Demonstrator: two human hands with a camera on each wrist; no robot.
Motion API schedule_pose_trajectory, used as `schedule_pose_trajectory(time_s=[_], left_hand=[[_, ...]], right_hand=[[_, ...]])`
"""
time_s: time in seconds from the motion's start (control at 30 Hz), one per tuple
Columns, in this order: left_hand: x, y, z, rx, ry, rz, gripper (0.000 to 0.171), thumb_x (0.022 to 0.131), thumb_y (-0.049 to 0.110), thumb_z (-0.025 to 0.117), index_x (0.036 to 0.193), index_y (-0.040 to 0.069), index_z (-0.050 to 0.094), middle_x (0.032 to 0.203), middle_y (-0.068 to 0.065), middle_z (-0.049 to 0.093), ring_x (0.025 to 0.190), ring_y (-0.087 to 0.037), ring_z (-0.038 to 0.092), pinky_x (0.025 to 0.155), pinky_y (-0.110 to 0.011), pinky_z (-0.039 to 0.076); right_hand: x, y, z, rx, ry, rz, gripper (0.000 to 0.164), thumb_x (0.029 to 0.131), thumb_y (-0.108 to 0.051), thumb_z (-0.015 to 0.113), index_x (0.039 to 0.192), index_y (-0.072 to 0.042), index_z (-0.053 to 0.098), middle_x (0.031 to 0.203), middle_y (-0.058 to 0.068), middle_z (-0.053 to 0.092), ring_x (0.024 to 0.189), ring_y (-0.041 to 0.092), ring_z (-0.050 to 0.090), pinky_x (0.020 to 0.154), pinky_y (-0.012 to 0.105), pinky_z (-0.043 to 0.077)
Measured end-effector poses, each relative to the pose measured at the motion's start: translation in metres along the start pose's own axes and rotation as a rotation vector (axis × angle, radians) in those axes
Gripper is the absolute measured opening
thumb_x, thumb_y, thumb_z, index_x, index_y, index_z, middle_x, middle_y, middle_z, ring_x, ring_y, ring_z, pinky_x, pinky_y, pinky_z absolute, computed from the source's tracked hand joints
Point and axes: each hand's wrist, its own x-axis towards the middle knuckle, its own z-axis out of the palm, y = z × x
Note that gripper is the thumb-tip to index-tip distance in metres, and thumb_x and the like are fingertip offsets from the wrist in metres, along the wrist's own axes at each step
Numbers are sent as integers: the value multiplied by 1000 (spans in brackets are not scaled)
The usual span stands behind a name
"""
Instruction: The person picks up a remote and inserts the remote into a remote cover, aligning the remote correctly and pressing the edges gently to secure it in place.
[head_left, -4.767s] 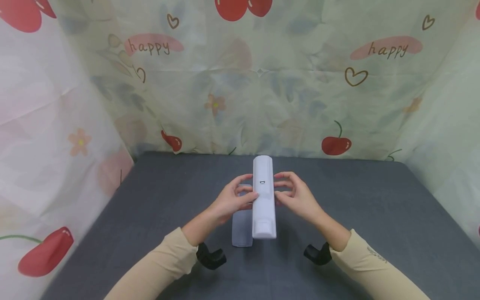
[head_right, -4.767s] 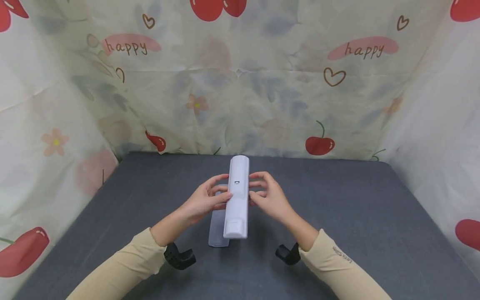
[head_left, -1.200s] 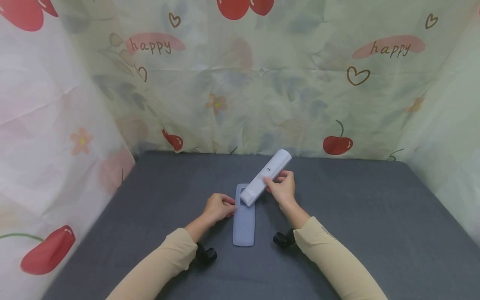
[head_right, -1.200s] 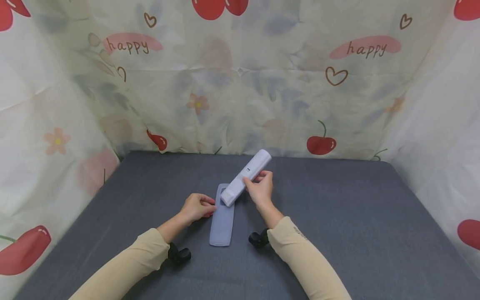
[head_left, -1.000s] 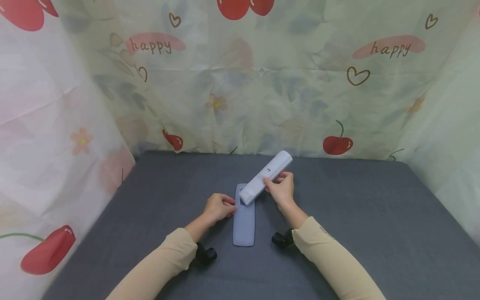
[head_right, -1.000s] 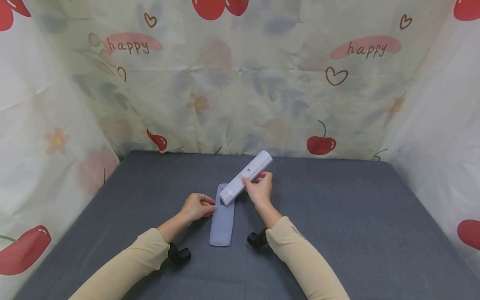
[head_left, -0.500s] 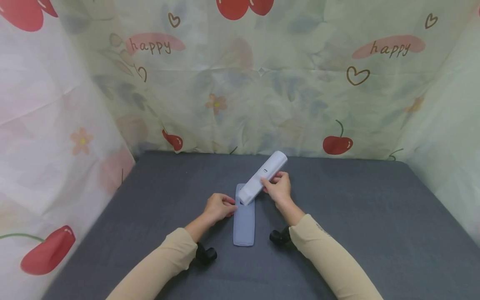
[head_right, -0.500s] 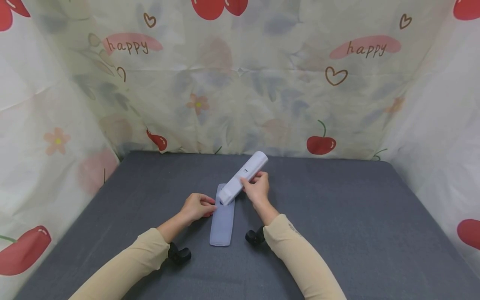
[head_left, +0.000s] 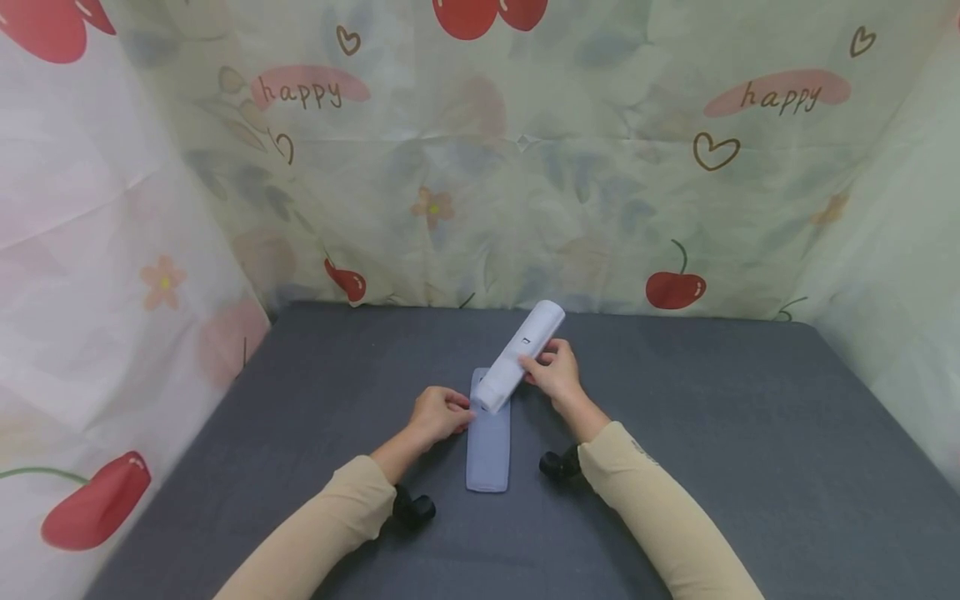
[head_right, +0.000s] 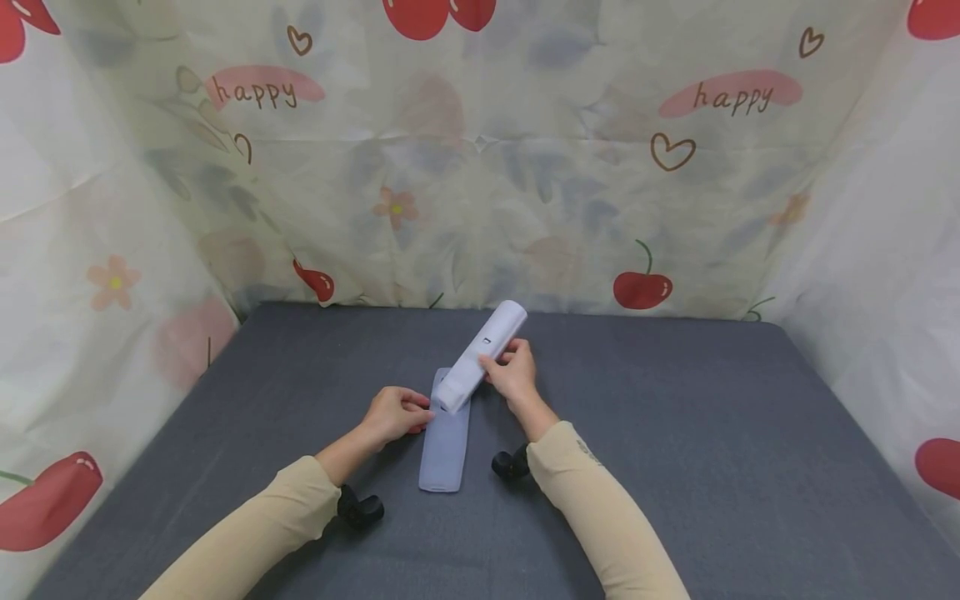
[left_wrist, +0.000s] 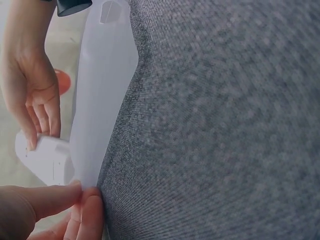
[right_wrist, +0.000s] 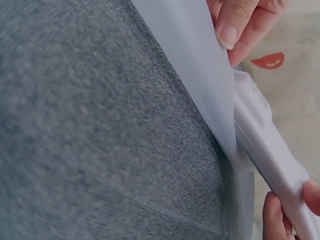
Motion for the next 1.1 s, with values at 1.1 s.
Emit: schedule_pose_trajectory(time_s=[1.1], left_hand=[[18,6,10,-94,127,-89,17,85,10,63,90,-4,71,75,-11,68,57,-9,57,55,-22,51]], right_hand=[[5,-4,8,-93,-99,-51,55,89,-2,58,138,6,36,122,33,54,102,40,61,80,36,56]])
